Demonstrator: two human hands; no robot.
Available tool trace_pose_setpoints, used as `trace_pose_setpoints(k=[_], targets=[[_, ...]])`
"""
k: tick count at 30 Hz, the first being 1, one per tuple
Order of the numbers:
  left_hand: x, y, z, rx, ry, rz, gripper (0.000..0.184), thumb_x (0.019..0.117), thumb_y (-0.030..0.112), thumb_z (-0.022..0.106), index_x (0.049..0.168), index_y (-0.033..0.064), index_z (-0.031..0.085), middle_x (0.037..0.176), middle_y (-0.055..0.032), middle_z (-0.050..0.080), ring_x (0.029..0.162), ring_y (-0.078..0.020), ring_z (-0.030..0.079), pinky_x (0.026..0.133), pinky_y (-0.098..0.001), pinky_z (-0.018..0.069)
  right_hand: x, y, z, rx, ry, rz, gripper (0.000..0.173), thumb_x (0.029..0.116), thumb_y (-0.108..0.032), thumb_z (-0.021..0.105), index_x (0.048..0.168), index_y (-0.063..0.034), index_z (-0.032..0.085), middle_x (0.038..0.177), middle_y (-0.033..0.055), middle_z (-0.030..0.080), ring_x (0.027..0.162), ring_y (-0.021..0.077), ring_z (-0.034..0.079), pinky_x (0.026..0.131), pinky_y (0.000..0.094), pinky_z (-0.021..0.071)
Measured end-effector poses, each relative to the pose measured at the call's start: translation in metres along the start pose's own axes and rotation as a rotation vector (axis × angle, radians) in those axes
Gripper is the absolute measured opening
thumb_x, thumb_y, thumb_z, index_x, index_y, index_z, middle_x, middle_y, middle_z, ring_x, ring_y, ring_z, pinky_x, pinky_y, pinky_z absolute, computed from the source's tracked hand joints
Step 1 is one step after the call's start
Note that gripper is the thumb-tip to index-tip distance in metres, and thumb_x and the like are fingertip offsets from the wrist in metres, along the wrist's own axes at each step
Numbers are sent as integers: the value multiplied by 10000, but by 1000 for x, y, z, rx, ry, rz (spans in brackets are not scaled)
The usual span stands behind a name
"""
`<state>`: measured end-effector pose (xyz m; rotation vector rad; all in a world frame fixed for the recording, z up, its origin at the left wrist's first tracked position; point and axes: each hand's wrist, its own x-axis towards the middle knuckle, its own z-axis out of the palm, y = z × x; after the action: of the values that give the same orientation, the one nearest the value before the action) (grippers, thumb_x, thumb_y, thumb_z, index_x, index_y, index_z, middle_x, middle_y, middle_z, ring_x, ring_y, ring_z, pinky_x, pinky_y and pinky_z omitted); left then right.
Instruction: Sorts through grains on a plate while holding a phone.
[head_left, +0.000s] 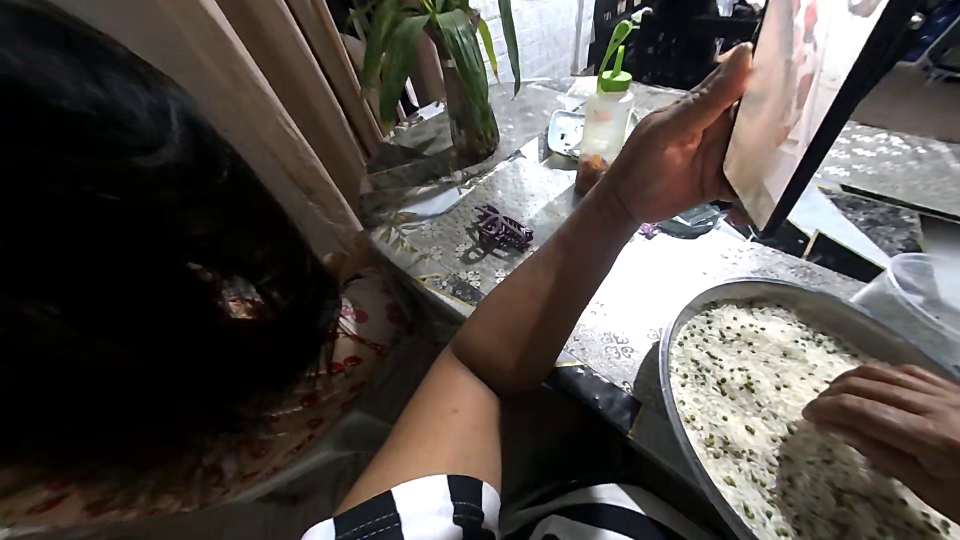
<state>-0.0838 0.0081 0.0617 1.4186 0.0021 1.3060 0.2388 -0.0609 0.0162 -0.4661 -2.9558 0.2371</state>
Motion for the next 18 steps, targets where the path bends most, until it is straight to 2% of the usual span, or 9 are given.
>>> trace_pose_setpoints(k=[1, 3, 5, 6, 7, 9, 13, 16, 18], targets=[[-1, 1, 1, 5, 23, -21, 408, 1071, 378, 200, 959, 127, 501, 848, -83, 614, 750, -228, 646, 610, -361, 563, 0, 1, 1, -5, 19, -12, 212, 1008, -136, 573, 993, 0, 736, 953, 205, 735, 946, 422, 700, 826, 580, 528], [-4, 4, 14, 42, 123, -78, 397, 1094, 361, 215, 1110, 106, 518, 901, -82, 640, 794, -211, 670, 644, -363, 591, -3, 5, 9, -73, 119, -45, 242, 1018, -215, 537, 953, -82, 729, 900, 122, 731, 890, 336, 704, 777, 508, 544], [-6, 2, 36, 118, 242, -153, 365, 1119, 344, 227, 1303, 142, 470, 985, -73, 686, 816, -193, 715, 606, -351, 612, -3, 7, 19, -144, 219, -62, 259, 1021, -275, 501, 909, -159, 703, 858, 43, 712, 836, 251, 689, 721, 435, 540], [-7, -2, 47, 146, 284, -194, 369, 1124, 337, 241, 1362, 150, 450, 1020, -77, 686, 817, -192, 716, 595, -349, 611, -3, 5, 21, -154, 226, -61, 250, 1019, -269, 509, 907, -163, 706, 864, 33, 717, 847, 240, 693, 735, 429, 548], [-8, -8, 57, 177, 318, -224, 358, 1125, 329, 253, 1371, 158, 450, 1023, -68, 686, 793, -175, 712, 578, -328, 608, -3, 4, 20, -160, 212, -57, 230, 1014, -252, 524, 915, -157, 709, 876, 35, 721, 867, 241, 700, 757, 431, 559], [-11, -23, 76, 201, 378, -271, 335, 1124, 327, 281, 1313, 164, 505, 994, -44, 698, 775, -148, 711, 585, -307, 610, -3, -1, 17, -160, 182, -54, 202, 1010, -228, 546, 924, -145, 708, 878, 42, 715, 883, 243, 702, 778, 430, 565], [-20, -45, 91, 211, 457, -374, 309, 1130, 301, 316, 1225, 129, 554, 960, -57, 689, 786, -161, 711, 615, -338, 619, -3, -14, 9, -87, 171, -79, 198, 1029, -221, 545, 951, -147, 712, 906, 17, 718, 914, 202, 685, 815, 388, 542], [-23, -53, 88, 234, 447, -404, 308, 1130, 298, 317, 1184, 124, 565, 958, -57, 685, 755, -150, 709, 571, -308, 609, -7, -25, 0, -103, 126, -40, 239, 1032, -270, 524, 1024, -176, 743, 1017, -6, 746, 998, 205, 688, 850, 416, 538], [-23, -53, 86, 211, 466, -409, 308, 1129, 300, 318, 1210, 126, 559, 979, -67, 692, 774, -164, 716, 586, -323, 615, -9, -32, -5, -106, 185, -21, 249, 1044, -287, 521, 1135, -178, 725, 1042, 24, 727, 1000, 220, 677, 856, 423, 538]])
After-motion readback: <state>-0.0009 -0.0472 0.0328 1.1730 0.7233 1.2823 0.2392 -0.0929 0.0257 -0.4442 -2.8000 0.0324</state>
